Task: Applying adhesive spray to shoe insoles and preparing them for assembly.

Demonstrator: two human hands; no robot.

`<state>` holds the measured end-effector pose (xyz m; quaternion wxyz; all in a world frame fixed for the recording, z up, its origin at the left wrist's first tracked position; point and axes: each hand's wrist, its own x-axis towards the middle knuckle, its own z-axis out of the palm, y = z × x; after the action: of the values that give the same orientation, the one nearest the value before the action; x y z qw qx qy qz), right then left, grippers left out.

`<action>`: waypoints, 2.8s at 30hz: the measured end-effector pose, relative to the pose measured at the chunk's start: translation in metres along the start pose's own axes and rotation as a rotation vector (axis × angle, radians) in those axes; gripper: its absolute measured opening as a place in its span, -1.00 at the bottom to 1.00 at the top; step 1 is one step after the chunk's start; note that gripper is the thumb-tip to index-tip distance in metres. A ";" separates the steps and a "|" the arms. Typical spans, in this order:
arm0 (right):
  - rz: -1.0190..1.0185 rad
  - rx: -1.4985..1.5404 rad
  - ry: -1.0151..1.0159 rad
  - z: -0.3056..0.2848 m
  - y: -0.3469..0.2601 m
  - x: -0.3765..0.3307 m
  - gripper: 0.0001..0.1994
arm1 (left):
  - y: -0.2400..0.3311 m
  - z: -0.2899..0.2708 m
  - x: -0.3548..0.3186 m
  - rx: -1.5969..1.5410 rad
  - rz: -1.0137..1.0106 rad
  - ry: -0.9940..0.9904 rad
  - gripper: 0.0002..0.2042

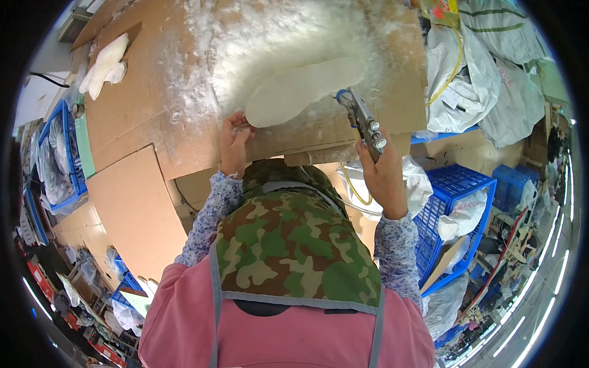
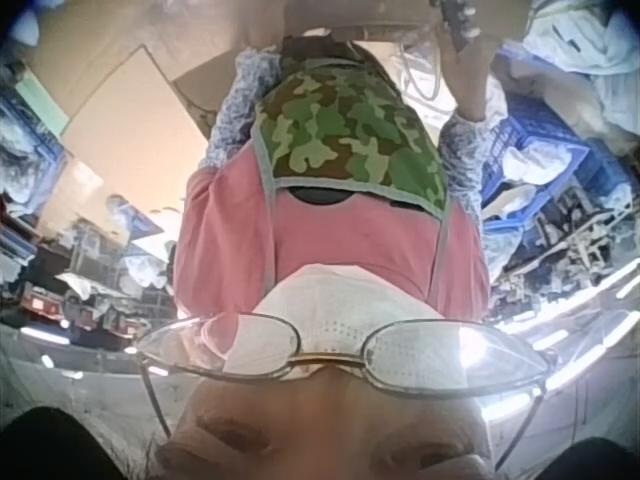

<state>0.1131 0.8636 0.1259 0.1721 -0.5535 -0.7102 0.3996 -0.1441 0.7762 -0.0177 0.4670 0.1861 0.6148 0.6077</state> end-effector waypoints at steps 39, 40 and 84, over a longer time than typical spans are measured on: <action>-0.008 -0.077 0.160 -0.064 0.095 0.046 -0.72 | 0.015 0.027 0.006 0.070 -0.009 0.189 -0.66; 0.058 -0.078 0.175 -0.069 0.105 0.041 -0.69 | 0.047 0.046 -0.008 -0.024 -0.060 0.191 -0.65; -0.160 -0.071 -0.298 0.096 -0.150 -0.076 -0.74 | -0.029 -0.607 -0.378 0.846 -0.553 1.747 -0.48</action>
<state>-0.0252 0.7468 0.1950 0.0762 -0.4357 -0.7832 0.4369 -0.4334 0.1217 -0.0190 -0.1269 -0.3230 0.9283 0.1337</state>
